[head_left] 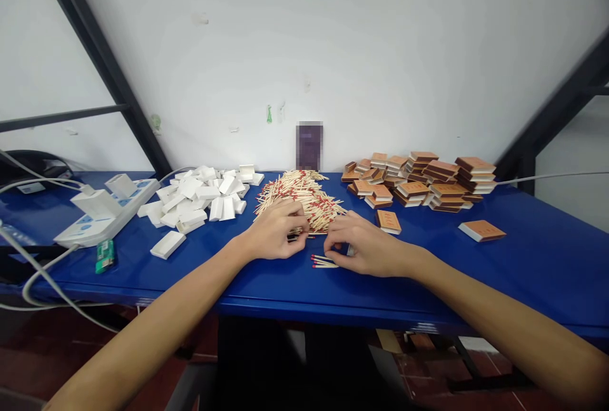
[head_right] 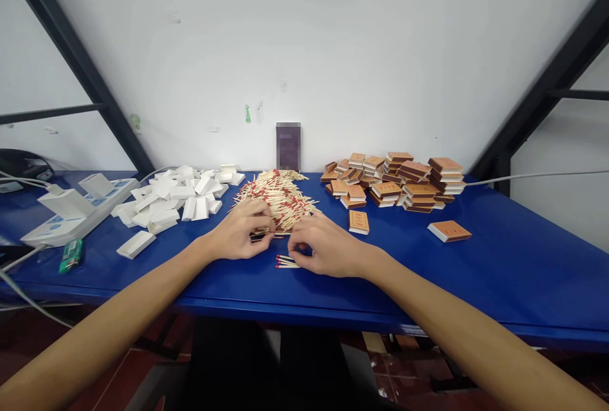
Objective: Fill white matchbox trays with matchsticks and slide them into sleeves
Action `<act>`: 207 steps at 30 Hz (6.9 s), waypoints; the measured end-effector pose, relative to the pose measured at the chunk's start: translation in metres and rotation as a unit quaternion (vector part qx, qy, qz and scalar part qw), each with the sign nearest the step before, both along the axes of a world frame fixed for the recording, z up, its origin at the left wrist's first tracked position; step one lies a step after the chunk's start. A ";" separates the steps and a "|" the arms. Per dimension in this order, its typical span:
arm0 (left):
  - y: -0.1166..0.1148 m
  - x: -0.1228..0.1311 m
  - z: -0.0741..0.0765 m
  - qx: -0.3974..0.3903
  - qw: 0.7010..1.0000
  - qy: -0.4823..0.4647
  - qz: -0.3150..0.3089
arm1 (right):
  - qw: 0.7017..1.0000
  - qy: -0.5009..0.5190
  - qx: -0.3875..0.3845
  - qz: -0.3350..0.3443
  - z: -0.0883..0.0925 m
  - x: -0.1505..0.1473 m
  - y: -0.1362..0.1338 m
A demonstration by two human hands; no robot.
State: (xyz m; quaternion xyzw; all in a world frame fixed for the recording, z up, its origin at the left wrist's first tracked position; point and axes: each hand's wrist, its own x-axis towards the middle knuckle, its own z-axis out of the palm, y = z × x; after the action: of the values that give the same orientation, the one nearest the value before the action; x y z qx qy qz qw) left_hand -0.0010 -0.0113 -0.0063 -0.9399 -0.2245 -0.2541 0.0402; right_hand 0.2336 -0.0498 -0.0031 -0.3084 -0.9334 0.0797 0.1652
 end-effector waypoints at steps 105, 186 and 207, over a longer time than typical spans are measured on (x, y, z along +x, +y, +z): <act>-0.001 -0.014 0.012 -0.155 0.981 0.112 0.017 | 1.000 -0.008 0.027 0.006 -0.005 -0.012 -0.009; -0.008 -0.006 0.007 -0.046 0.999 0.027 0.007 | 0.980 0.196 -0.026 -0.017 -0.005 -0.010 0.004; -0.013 -0.001 0.009 -0.090 0.993 0.076 -0.013 | 0.971 0.219 0.091 -0.012 0.000 -0.005 0.002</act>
State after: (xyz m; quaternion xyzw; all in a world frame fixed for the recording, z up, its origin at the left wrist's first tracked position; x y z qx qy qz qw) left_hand -0.0020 -0.0238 0.0022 -0.9593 -0.2300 -0.1609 -0.0306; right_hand 0.2285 -0.0475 -0.0035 -0.2786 -0.8740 0.0584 0.3938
